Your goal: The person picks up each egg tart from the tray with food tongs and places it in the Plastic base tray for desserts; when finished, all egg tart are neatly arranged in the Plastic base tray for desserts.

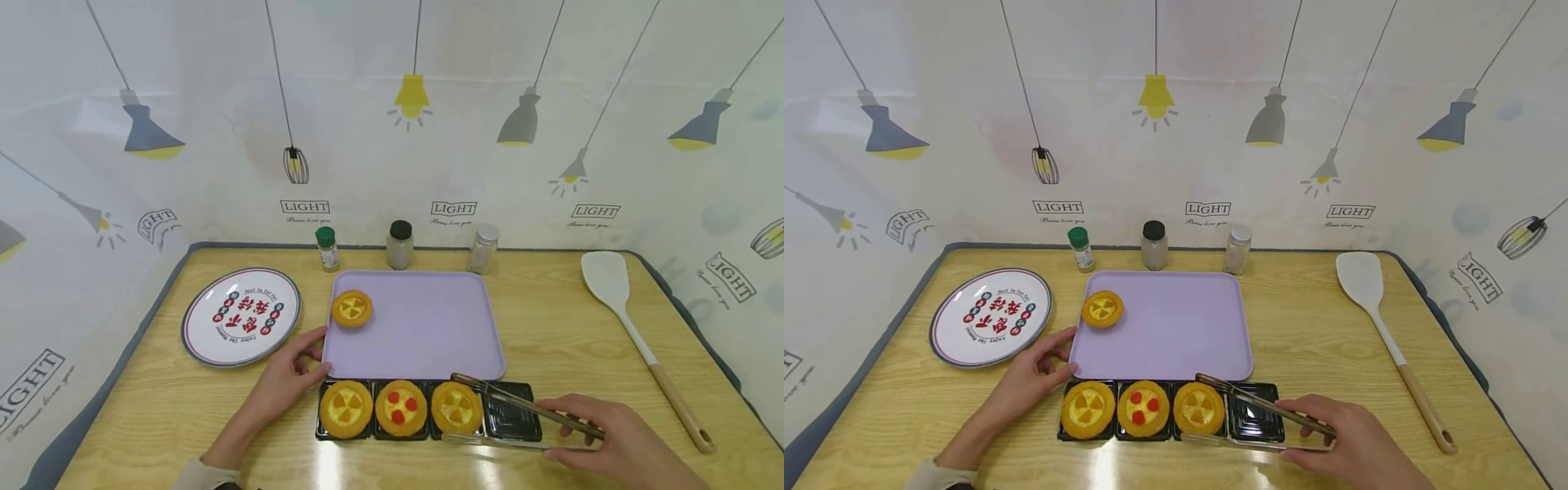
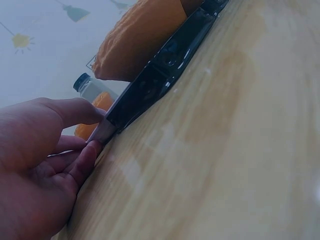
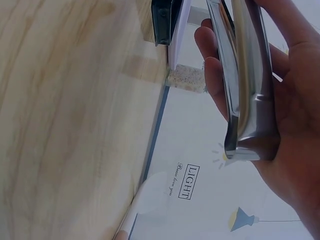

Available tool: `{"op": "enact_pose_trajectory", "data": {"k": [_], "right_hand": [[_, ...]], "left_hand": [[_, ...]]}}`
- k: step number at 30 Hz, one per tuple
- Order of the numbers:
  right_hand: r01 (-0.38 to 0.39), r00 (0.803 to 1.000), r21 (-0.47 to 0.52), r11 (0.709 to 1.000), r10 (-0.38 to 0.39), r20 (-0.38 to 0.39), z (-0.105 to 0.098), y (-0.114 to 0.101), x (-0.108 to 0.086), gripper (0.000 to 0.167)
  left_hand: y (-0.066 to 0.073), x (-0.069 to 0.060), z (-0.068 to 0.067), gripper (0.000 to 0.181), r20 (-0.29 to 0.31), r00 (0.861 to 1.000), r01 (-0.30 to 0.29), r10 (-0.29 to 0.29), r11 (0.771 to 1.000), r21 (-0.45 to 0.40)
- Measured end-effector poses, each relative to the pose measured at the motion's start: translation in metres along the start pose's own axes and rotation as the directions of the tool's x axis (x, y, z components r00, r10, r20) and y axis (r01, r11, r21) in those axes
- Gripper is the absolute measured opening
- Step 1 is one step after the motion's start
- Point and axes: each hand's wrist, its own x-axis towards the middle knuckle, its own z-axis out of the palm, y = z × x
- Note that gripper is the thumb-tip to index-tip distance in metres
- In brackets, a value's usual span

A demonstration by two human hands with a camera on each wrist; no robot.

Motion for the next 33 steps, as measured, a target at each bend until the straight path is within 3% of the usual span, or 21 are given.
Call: {"op": "enact_pose_trajectory", "data": {"k": [7,12,14,17,26,33], "right_hand": [[-0.033,0.999,0.0,0.999,0.033,-0.019,-0.009,-0.007,-0.001,0.052],[0.115,0.984,-0.026,0.993,-0.117,-0.137,-0.019,-0.02,0.014,0.06],[0.17,0.969,-0.064,0.983,-0.178,-0.171,-0.022,-0.027,0.025,0.063],[0.173,0.964,-0.12,0.977,-0.194,-0.185,-0.026,-0.039,0.046,0.061],[0.08,0.982,-0.175,0.981,-0.108,-0.156,-0.011,-0.053,0.125,0.057],[0.111,0.976,-0.215,0.97,-0.147,-0.159,0.011,-0.056,0.173,0.059]], "left_hand": [[-0.001,0.0,0.0,0.064,0.002,1.0,-0.002,0.002,1.0,-0.008],[0.001,0.0,-0.001,0.064,-0.003,1.0,0.003,-0.003,1.0,-0.007],[0.001,0.0,-0.001,0.064,-0.004,1.0,0.004,-0.004,1.0,-0.005],[0.001,0.0,-0.001,0.064,0.002,1.0,0.002,-0.002,1.0,-0.003],[0.001,-0.001,-0.002,0.064,0.002,1.0,0.0,-0.001,1.0,0.005],[0.002,-0.001,-0.001,0.064,0.003,1.0,0.002,-0.002,1.0,-0.003]]}}
